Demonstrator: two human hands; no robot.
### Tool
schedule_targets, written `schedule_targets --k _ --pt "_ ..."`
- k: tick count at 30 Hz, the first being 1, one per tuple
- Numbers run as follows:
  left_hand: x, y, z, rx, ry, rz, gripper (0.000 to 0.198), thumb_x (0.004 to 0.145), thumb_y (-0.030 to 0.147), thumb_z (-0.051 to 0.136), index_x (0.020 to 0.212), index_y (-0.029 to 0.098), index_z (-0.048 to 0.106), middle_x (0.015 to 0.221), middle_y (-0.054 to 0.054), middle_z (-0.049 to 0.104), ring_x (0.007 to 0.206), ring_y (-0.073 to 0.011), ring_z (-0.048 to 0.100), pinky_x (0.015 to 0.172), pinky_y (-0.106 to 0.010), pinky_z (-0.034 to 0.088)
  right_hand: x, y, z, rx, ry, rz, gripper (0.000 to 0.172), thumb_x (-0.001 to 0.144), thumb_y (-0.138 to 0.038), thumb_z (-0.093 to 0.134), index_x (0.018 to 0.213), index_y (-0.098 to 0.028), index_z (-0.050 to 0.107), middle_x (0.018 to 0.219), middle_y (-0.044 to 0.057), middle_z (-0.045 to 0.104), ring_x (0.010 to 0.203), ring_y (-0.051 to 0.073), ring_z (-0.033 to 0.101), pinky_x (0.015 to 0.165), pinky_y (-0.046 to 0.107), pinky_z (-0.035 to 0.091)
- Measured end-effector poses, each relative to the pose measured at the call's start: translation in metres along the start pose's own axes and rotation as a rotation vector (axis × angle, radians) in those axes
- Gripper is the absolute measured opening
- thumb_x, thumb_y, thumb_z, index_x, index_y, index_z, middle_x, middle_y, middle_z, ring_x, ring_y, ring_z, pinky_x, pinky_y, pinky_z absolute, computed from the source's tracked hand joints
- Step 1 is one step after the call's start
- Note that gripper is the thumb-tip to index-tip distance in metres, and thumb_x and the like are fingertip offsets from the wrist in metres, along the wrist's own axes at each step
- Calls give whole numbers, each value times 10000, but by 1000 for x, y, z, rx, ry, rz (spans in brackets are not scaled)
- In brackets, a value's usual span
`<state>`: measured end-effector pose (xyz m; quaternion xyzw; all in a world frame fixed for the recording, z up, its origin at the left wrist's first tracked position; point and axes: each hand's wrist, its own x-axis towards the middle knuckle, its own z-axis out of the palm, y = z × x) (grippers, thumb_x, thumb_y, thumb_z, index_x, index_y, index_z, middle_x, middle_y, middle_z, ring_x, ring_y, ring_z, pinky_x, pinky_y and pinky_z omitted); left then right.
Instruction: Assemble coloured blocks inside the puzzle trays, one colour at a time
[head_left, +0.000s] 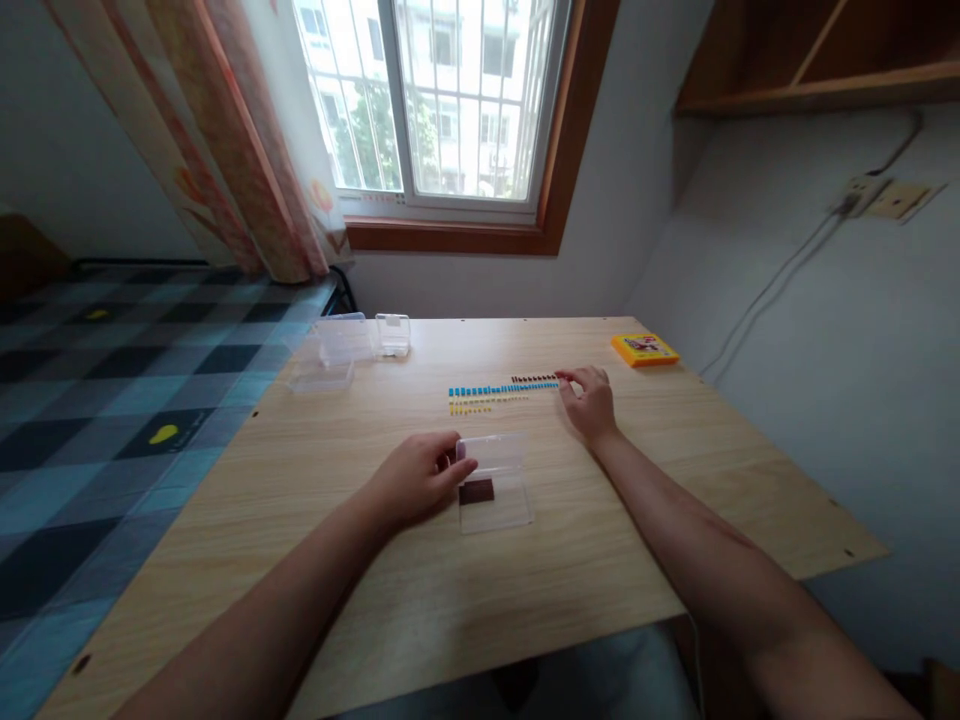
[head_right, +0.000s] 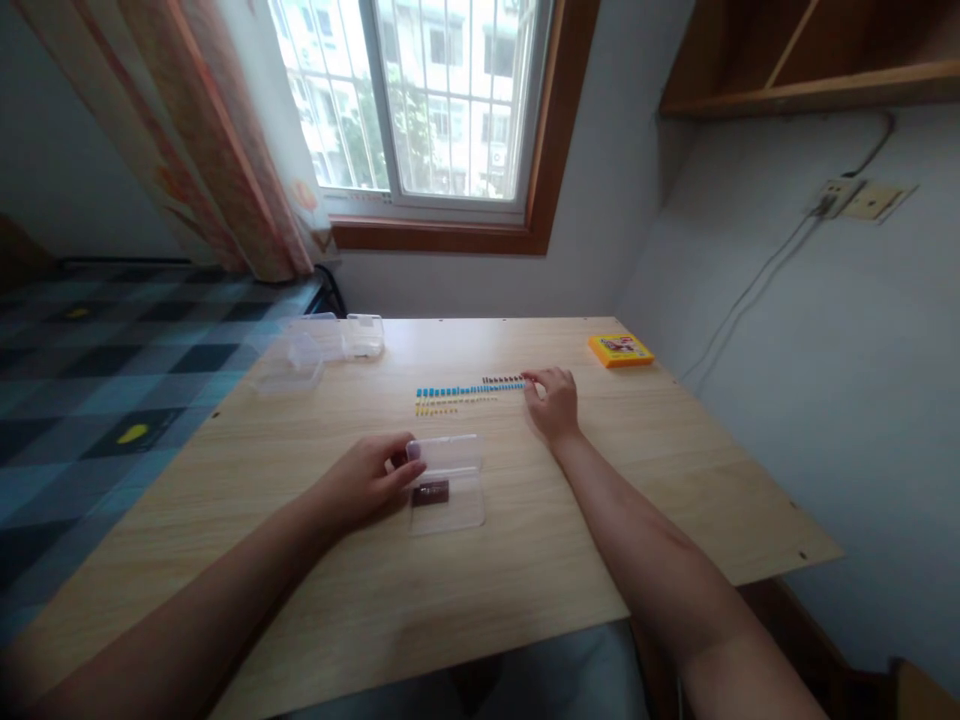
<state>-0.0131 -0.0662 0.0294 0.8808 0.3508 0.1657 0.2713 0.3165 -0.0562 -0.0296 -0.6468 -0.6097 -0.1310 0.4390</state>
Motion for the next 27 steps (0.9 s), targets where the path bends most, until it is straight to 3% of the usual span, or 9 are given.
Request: schedule_targets --k 5,13,17,22,27 --pt "3 -14 1 -116 -7 58 473 996 534 332 747 199 555 696 -21 619 677 -184 552 637 -296 386 -2 1 3 -92 -42 59 257 922 -271 573 1018 -206 802 1014 105 694 1034 268 564 986 405 413" --pt "11 -39 18 -333 73 -17 713 1013 652 156 707 195 610 639 -33 622 636 -183 578 661 -314 441 -2 1 8 -170 -98 68 272 941 -278 573 1088 -221 794 1183 114 651 1166 285 520 1060 428 352" --pt "11 -38 12 -214 159 28 658 1020 604 204 725 199 630 689 -40 658 676 -195 605 691 -325 463 -1 -2 9 -197 -121 50 273 952 -279 564 1101 -227 787 1228 120 647 1216 286 508 1100 442 328" --pt "10 -35 -3 -9 363 59 489 1018 424 287 794 198 659 811 -63 705 798 -225 639 754 -354 478 -2 -8 5 -213 -185 7 262 947 -279 580 1095 -253 795 1313 104 639 1326 281 470 1189 479 251" --pt "14 -43 -13 76 534 15 397 976 419 377 807 204 665 842 -72 711 854 -248 644 805 -385 493 24 -18 5 -247 -310 -15 219 934 -337 620 1005 -279 818 1431 71 600 1461 296 359 1242 547 138"
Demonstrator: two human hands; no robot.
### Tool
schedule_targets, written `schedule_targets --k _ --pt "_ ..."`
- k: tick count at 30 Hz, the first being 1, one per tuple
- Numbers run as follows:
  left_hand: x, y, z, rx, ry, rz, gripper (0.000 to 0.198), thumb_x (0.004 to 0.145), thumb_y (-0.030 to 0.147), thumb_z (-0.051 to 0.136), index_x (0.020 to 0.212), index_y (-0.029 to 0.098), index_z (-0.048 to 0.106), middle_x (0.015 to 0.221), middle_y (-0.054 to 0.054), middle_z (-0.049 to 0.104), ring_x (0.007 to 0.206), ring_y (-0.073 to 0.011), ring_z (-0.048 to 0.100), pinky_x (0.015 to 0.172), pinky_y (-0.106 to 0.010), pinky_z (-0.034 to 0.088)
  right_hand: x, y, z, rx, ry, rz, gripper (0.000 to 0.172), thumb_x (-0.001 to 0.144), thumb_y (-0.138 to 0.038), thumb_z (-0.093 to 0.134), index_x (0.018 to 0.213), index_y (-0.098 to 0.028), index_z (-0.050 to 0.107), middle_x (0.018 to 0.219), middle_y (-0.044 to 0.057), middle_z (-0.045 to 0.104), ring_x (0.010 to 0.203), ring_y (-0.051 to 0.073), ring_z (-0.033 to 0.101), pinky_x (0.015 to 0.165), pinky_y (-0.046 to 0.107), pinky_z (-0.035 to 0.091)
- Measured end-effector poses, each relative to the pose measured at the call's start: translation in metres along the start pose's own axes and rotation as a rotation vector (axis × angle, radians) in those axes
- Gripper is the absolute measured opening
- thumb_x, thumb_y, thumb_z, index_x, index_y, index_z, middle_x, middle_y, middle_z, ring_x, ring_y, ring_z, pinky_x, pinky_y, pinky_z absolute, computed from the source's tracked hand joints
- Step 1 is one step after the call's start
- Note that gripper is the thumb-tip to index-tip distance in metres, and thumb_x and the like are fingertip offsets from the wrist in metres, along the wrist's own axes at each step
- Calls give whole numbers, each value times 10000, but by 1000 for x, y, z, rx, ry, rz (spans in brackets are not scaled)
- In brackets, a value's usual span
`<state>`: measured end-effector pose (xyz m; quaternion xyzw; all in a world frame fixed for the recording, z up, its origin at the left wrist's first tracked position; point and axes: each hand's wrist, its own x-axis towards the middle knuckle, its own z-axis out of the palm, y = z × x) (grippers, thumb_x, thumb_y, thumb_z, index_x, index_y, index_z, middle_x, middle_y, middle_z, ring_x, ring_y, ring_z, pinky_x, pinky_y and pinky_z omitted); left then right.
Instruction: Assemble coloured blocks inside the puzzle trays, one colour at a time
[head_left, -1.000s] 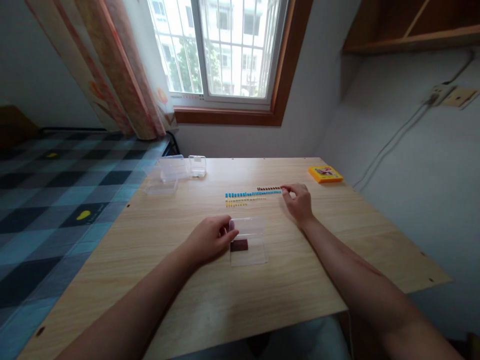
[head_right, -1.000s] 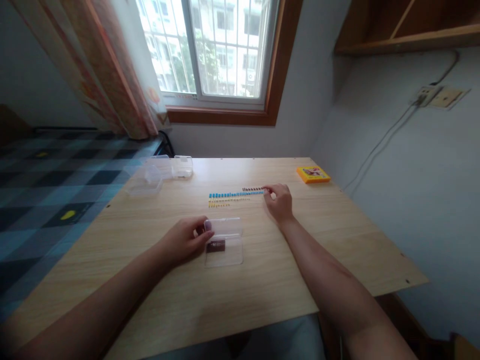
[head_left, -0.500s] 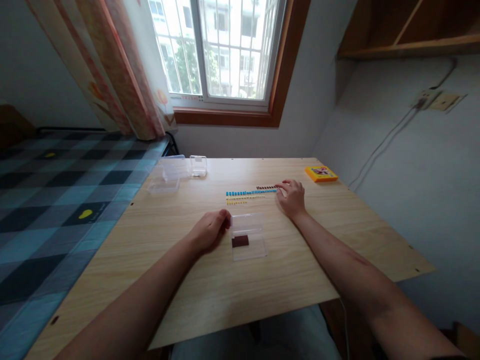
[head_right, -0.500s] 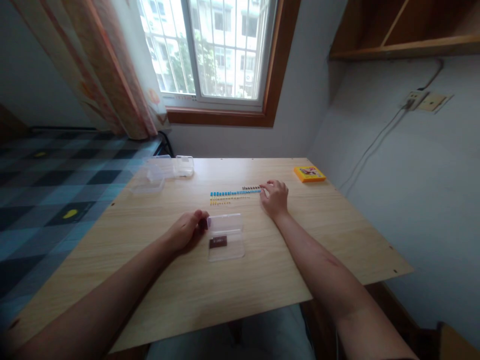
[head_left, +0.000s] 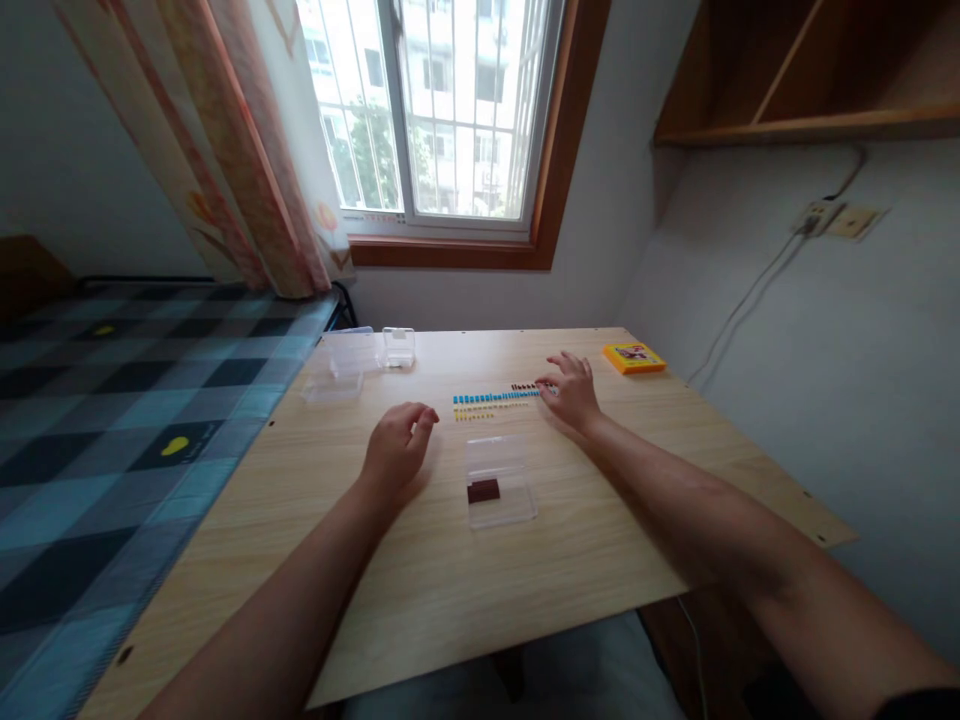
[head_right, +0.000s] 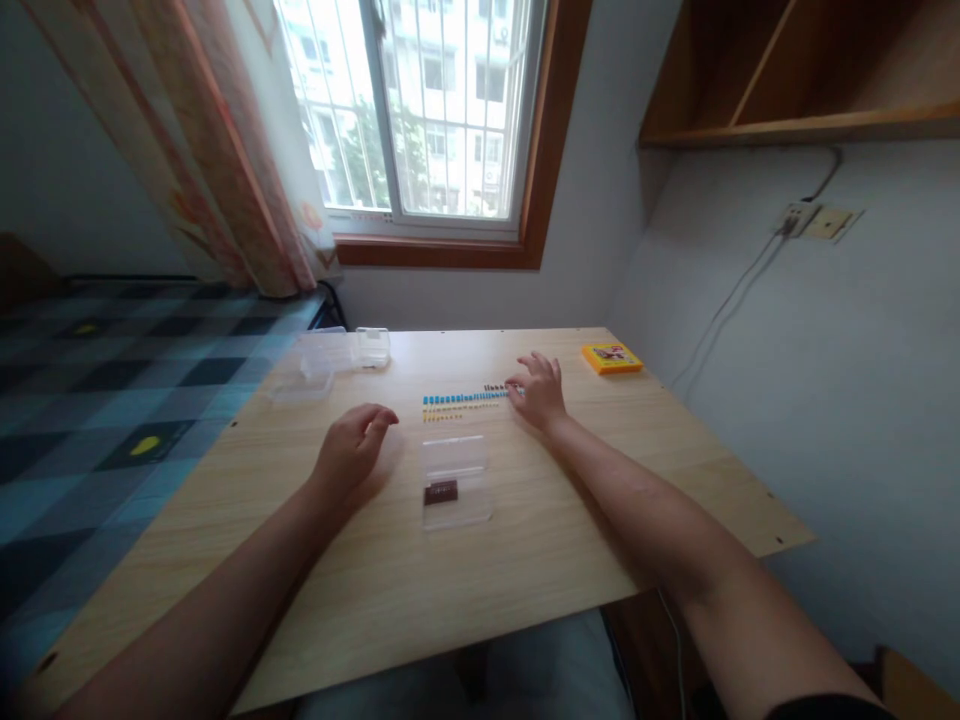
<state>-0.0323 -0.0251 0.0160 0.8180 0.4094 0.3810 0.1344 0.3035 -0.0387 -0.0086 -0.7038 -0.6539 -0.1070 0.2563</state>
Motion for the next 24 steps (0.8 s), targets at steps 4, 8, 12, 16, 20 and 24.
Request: schedule_targets --k 4,8,12,16,20,24 --pt "4 -9 -1 62 51 -40 329 947 404 444 818 198 666 873 -93 714 887 -270 641 848 -412 494 36 -14 2 -44 -115 49 185 893 -337 662 940 -274 829 1513 84 545 1509 345 286 1214 639 145" --pt "3 -14 0 65 57 -61 296 939 374 463 833 193 671 900 -100 719 901 -273 640 867 -418 495 59 -28 12 -82 -225 110 157 851 -303 687 903 -270 832 1550 93 511 1526 386 245 1189 686 144" --pt "2 -14 3 71 50 -63 280 942 365 474 831 201 672 902 -91 721 897 -266 636 873 -413 495 62 -37 20 -105 -298 156 160 855 -325 695 910 -255 828 1521 118 536 1519 409 248 1179 701 138" --pt "2 -15 2 78 45 -55 279 947 360 479 832 200 676 914 -97 723 912 -271 635 891 -424 488 57 -43 21 -118 -325 163 190 878 -360 677 941 -248 818 1494 123 551 1523 391 240 1202 665 109" --pt "3 -17 2 79 67 -63 274 946 354 485 830 200 680 915 -98 724 925 -276 634 900 -430 490 57 -48 21 -126 -349 182 186 864 -362 684 907 -233 811 1412 140 601 1503 419 261 1186 668 146" --pt "3 -17 3 80 57 -57 268 944 341 488 830 196 683 925 -102 725 931 -276 634 908 -430 490 60 -50 21 -131 -378 181 119 818 -284 712 858 -234 812 1323 137 649 1473 419 310 1182 626 208"
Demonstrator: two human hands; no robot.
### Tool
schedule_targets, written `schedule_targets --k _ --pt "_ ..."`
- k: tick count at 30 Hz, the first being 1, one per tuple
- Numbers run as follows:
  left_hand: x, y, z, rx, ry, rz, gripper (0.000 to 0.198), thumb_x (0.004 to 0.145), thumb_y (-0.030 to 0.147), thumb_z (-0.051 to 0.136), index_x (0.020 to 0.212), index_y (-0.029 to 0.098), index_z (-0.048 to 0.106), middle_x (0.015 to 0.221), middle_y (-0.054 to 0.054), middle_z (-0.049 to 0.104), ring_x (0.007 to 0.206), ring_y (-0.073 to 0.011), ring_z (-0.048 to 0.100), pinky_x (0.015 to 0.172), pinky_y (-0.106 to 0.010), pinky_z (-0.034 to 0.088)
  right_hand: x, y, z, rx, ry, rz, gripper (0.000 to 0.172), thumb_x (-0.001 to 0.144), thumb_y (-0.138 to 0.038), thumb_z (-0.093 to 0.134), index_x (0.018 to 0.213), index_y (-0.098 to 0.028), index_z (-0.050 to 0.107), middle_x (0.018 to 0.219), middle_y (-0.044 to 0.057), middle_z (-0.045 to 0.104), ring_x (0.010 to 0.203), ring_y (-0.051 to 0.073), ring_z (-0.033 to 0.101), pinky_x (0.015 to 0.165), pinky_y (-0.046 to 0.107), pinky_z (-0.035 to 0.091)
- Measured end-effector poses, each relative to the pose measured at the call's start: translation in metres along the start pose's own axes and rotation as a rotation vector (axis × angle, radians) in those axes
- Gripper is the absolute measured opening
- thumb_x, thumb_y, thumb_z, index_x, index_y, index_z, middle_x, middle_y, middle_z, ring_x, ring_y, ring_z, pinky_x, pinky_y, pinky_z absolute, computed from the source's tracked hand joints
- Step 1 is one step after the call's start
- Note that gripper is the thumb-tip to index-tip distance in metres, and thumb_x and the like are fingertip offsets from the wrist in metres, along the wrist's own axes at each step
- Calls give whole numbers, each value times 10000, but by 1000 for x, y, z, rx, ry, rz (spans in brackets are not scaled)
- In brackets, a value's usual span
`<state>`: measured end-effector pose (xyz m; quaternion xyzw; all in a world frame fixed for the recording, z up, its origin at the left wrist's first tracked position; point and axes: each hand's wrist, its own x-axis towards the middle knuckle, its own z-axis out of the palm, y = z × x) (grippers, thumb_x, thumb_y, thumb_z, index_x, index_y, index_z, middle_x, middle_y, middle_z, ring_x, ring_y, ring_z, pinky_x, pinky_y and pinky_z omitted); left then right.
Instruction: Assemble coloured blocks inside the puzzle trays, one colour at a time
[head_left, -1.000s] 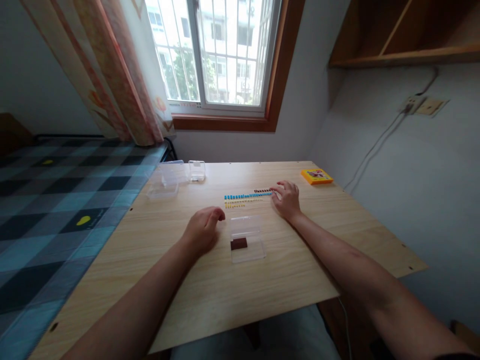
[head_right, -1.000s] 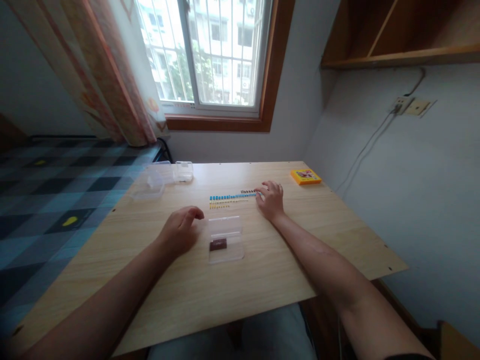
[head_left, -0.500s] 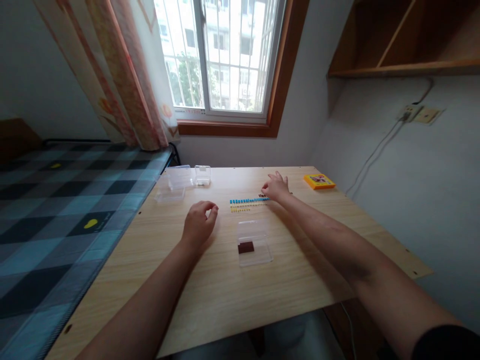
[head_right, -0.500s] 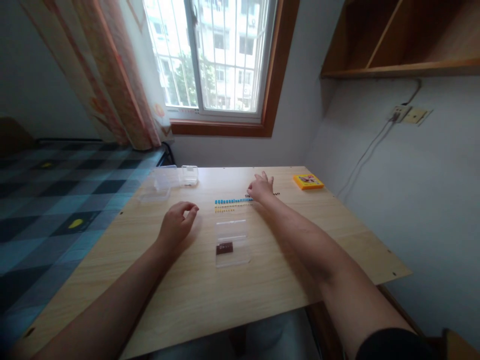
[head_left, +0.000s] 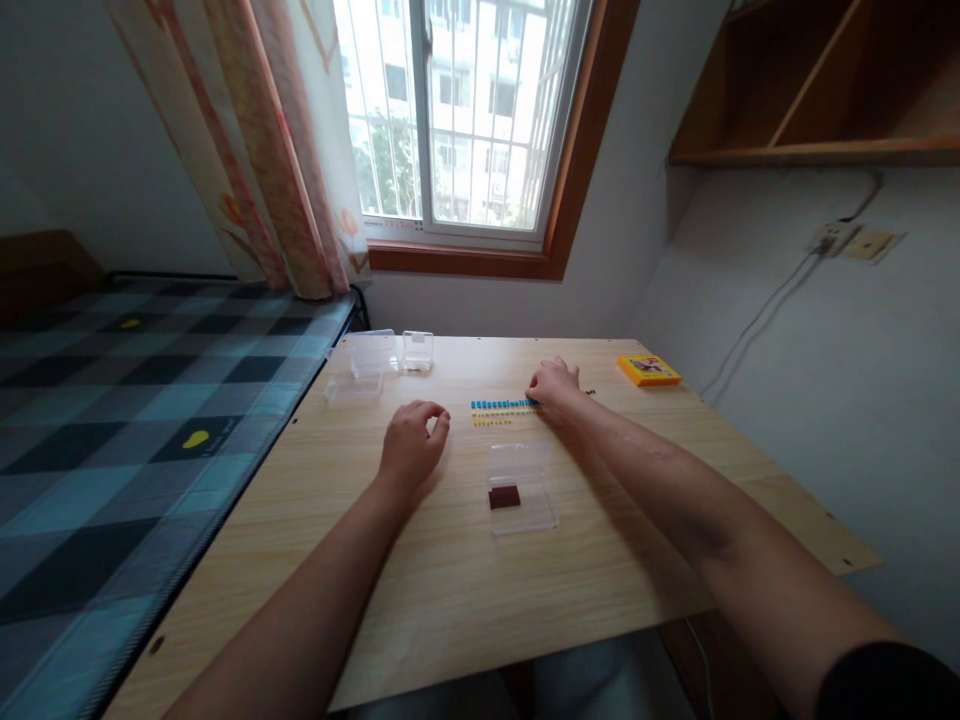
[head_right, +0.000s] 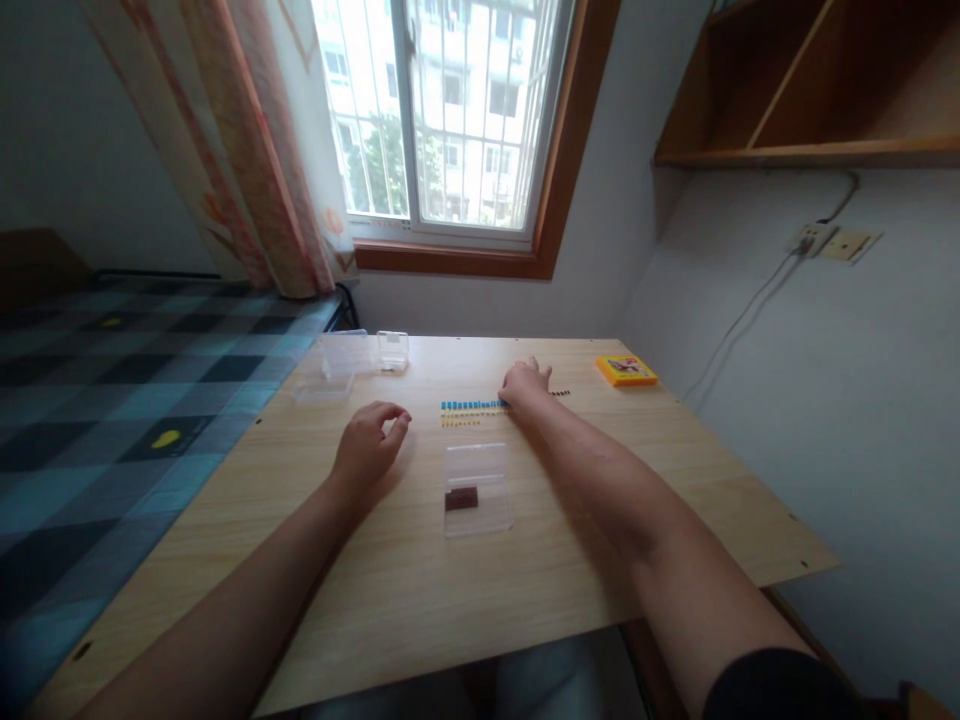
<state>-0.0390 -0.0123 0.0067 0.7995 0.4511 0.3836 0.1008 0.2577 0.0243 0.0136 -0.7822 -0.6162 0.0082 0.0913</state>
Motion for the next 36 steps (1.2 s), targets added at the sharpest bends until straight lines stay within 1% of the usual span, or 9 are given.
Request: schedule_targets --k 2,8,14,18,21,26,29,32,36 --pt "0 0 0 3 -12 2 265 943 335 490 831 194 684 933 -106 727 940 -279 634 912 -432 487 2 -1 -1 -11 -1 -2 125 813 -276 716 874 -242 819 1319 134 649 1460 410 327 1176 607 232" --pt "-1 2 -1 -7 -20 1 244 939 317 503 825 198 684 936 -99 727 953 -274 635 924 -420 484 8 5 -10 -47 21 20 192 876 -349 671 949 -279 834 1322 112 654 1432 371 365 1145 555 286" --pt "-1 2 1 -16 -35 14 234 935 307 515 821 199 687 922 -98 724 954 -280 634 929 -433 483 5 5 -9 -60 -27 22 167 799 -376 736 865 -260 837 1131 125 732 1369 379 440 1126 540 315" --pt "-2 1 3 -9 -33 17 233 935 302 514 817 203 689 923 -96 727 950 -275 633 930 -429 486 5 -2 -4 -59 -57 13 167 758 -318 743 879 -256 839 1089 131 746 1356 386 454 1117 531 332" --pt "-3 1 3 -4 -38 22 229 932 302 518 813 208 690 918 -88 726 947 -271 632 926 -424 490 8 -6 -3 -65 -68 -1 164 746 -272 747 880 -246 838 1106 140 743 1374 387 439 1132 531 321" --pt "-3 1 3 -11 -58 31 235 939 304 513 812 208 686 912 -84 725 952 -267 636 931 -424 490 10 -13 -5 -100 -69 -55 150 769 -234 724 879 -237 826 1253 140 693 1427 386 379 1171 577 262" --pt "-3 1 4 -18 -65 33 241 942 304 511 808 205 686 917 -89 726 955 -270 637 936 -431 488 10 -15 -6 -124 -63 -81 183 792 -235 704 931 -213 820 1311 161 660 1447 393 353 1182 605 238" --pt "-4 1 4 -27 -63 29 236 940 307 520 806 210 689 921 -88 728 964 -268 639 934 -426 490 9 -16 -4 -145 -53 -91 228 815 -251 683 992 -189 813 1327 183 650 1449 396 354 1177 617 242" --pt "-4 2 4 -38 -66 21 233 938 297 522 802 208 690 915 -88 728 967 -268 642 937 -426 490 9 -15 -4 -157 -32 -88 232 814 -273 684 985 -185 814 1323 177 658 1437 398 373 1161 612 265"
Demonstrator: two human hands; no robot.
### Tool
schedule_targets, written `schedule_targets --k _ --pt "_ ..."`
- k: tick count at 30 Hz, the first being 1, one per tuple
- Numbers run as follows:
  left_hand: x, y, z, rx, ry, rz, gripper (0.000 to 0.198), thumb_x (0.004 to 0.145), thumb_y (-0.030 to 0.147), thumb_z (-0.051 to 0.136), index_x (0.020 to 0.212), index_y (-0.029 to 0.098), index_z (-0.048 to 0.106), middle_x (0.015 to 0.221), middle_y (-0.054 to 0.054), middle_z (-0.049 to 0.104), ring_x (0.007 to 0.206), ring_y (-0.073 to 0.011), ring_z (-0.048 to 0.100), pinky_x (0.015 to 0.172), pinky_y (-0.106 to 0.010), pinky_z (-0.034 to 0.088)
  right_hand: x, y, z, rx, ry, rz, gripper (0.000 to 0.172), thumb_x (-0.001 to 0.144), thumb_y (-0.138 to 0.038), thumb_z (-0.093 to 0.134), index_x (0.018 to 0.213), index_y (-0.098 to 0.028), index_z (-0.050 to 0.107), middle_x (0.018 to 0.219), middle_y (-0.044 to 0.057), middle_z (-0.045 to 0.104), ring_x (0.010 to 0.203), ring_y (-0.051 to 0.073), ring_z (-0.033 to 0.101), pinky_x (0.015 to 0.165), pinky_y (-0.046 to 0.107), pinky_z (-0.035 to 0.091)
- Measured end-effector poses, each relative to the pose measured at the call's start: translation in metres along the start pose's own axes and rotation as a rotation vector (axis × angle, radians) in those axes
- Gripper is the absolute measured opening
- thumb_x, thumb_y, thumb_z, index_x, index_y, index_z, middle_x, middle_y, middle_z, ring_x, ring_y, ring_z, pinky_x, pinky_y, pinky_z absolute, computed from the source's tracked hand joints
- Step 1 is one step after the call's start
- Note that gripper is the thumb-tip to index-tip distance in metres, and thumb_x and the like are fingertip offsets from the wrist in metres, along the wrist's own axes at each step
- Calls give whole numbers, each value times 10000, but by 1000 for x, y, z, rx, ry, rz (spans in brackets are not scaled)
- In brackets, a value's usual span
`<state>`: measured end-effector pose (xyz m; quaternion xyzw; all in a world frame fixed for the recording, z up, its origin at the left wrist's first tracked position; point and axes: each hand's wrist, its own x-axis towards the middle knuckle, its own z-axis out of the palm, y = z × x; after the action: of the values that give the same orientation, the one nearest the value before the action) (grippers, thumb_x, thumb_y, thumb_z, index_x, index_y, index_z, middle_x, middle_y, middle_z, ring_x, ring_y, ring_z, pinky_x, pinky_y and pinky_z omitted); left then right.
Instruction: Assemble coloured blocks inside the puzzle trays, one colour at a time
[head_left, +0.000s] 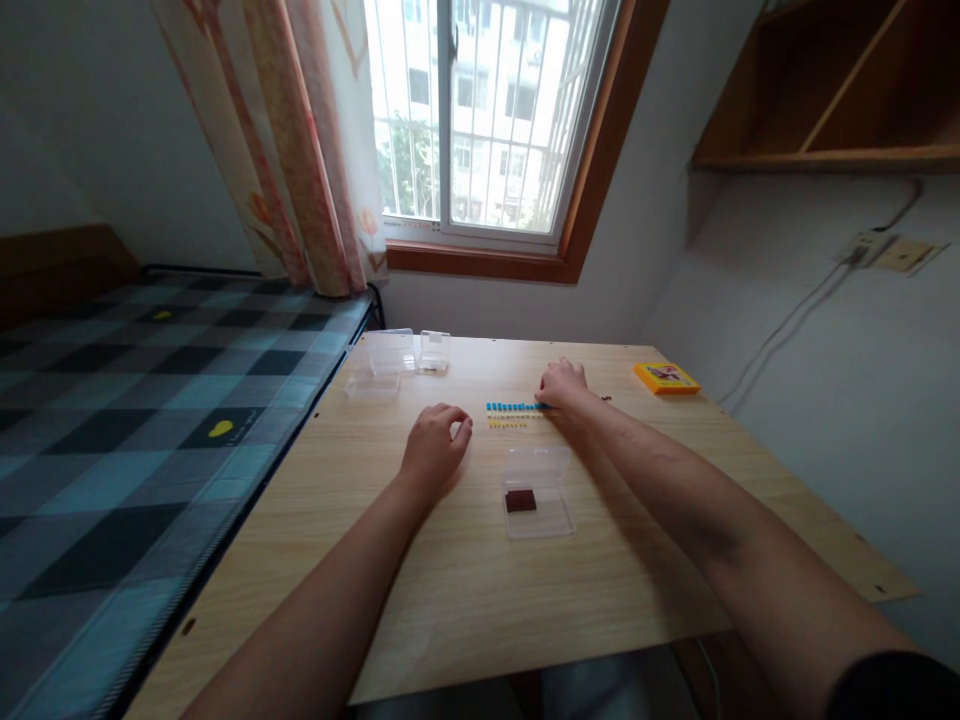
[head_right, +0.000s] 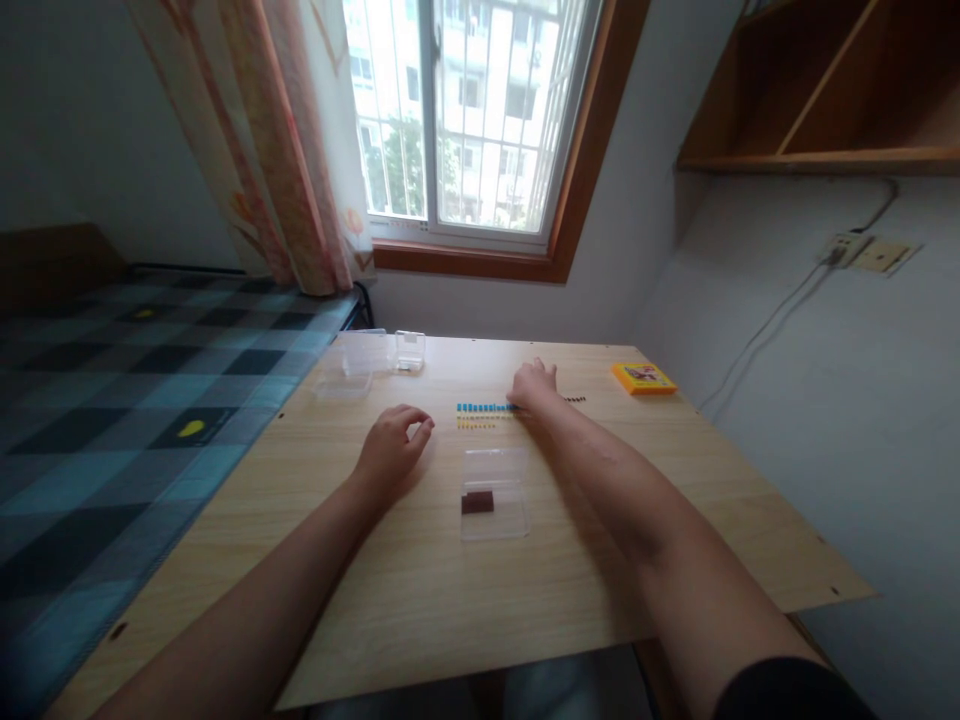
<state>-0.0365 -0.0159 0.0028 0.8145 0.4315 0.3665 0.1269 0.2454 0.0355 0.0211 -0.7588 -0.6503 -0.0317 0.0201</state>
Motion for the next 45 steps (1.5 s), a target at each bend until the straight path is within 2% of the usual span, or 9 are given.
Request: schedule_targets --k 5,9,12,15,18,21,26,34,45 --pt "-1 1 -1 -5 -12 1 230 940 295 524 812 205 693 925 -91 727 976 -272 641 948 -430 490 -5 8 -17 37 79 -23 177 815 -287 697 914 -226 831 1449 127 599 1436 379 390 1143 526 327" --pt "-2 3 -1 -14 -29 7 214 933 279 530 811 206 690 915 -84 725 962 -266 640 940 -421 494 -33 28 -44 88 182 -71 139 833 -267 709 899 -229 826 1514 96 554 1421 340 428 1139 482 357" --pt "-3 4 1 -25 -39 11 215 935 283 534 803 209 687 890 -74 718 940 -256 640 914 -405 497 -79 45 -67 162 238 -130 105 853 -284 707 868 -248 805 1460 65 601 1327 277 536 1115 443 405" --pt "-5 8 2 -61 -88 35 226 942 294 537 801 203 689 859 -63 705 859 -232 638 835 -374 498 -143 49 -82 467 337 -354 82 854 -304 701 805 -282 764 1200 48 717 1124 262 647 1006 457 490" --pt "-7 12 4 -78 -137 67 237 943 298 545 787 192 690 840 -58 695 793 -212 624 778 -354 482 -204 37 -82 567 266 -487 75 871 -309 690 806 -307 727 958 41 716 921 236 666 836 407 539" --pt "-8 15 4 -84 -168 87 235 938 287 553 773 184 685 816 -52 687 759 -195 613 741 -331 462 -238 19 -67 549 113 -538 77 863 -238 679 837 -301 716 887 30 696 850 218 662 754 366 537" --pt "-8 15 2 -82 -260 81 199 918 253 578 776 172 691 757 -34 694 690 -165 595 671 -286 423 -224 3 -45 419 -1 -487 104 847 -168 662 846 -238 738 895 32 704 818 196 662 733 312 490" --pt "-7 12 3 -63 -286 35 179 913 241 598 800 176 721 758 -27 725 681 -158 608 661 -268 413 -195 -11 -40 162 -193 -503 162 889 -188 628 891 -198 789 946 55 765 771 178 681 667 269 404" --pt "-8 21 1 20 -346 3 194 924 241 585 793 177 713 746 -29 708 682 -156 594 659 -273 399 -201 3 -19 261 -94 -527 187 946 -231 616 963 -240 802 914 39 771 768 176 688 668 272 402"
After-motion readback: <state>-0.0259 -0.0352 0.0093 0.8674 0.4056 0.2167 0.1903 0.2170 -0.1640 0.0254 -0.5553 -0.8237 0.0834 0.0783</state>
